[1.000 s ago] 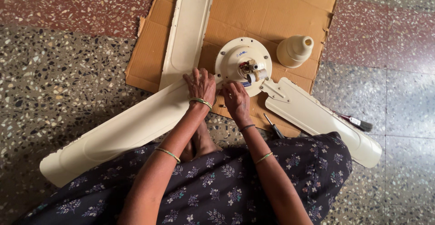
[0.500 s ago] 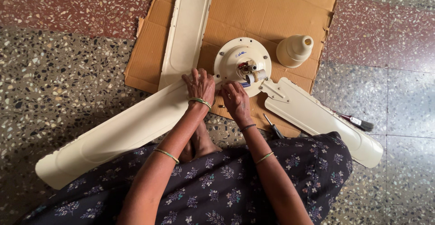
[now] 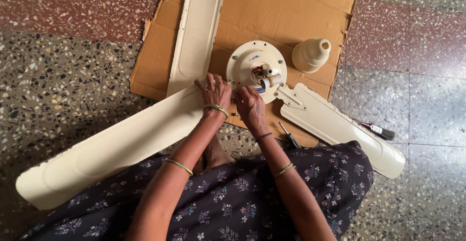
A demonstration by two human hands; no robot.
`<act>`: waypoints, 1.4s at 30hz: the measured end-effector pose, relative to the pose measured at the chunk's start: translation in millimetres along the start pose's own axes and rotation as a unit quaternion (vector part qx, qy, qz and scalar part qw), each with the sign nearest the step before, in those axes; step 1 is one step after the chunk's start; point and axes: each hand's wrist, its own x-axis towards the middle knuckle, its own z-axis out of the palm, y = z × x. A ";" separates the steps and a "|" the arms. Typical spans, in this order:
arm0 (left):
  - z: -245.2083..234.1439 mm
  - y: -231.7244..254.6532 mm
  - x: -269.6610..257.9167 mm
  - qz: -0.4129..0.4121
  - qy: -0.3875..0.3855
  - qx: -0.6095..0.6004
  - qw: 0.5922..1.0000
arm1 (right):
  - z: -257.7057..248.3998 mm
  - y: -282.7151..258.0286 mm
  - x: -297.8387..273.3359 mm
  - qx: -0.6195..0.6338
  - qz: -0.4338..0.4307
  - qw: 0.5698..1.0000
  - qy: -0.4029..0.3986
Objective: The person sits on the floor and attaches the blades of a ceiling fan to the central motor housing. Using a screwdriver, they tighten the screws to secure each blade in place.
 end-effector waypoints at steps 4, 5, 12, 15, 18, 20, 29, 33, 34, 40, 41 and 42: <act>2.7 1.1 0.8 -0.007 -0.038 -0.015 0.999 | 0.8 0.9 0.4 0.005 -0.005 1.000 -0.005; 3.4 0.3 -0.1 -0.004 -0.041 -0.012 0.999 | 0.8 1.8 -0.3 0.016 -0.008 1.000 0.000; -3.6 -3.3 2.2 -0.026 -0.052 -0.060 0.997 | 3.2 9.1 -4.4 0.068 -0.024 0.997 0.039; -9.5 -4.3 -0.6 -0.018 -0.058 -0.043 0.997 | 6.9 10.2 -7.9 0.052 -0.043 0.996 0.056; -15.6 -5.4 -1.6 -0.015 -0.080 -0.045 0.996 | 7.1 12.8 -11.1 0.055 -0.060 0.993 0.086; -19.5 -8.3 0.1 -0.012 -0.076 -0.064 0.995 | 7.8 13.5 -11.4 0.152 0.063 0.984 0.065; -28.1 -30.1 1.5 -0.036 -0.135 -0.135 0.981 | 3.9 29.1 -19.1 0.185 0.111 0.974 0.074; -35.2 -36.3 -0.2 -0.050 -0.090 -0.174 0.979 | 1.7 33.6 -20.9 0.200 0.095 0.973 0.068; -36.5 -34.7 -0.5 -0.051 -0.088 -0.169 0.980 | 0.9 34.2 -21.0 0.208 0.095 0.971 0.065; -35.3 -20.9 -5.9 -0.036 -0.084 -0.134 0.987 | -3.4 32.1 -21.9 0.248 0.101 0.961 0.062; -34.4 -18.6 -6.3 -0.033 -0.083 -0.125 0.988 | -4.8 31.4 -21.5 0.258 0.103 0.959 0.059; -33.4 -17.1 -6.7 -0.030 -0.082 -0.115 0.990 | -5.9 30.3 -21.4 0.268 0.104 0.956 0.056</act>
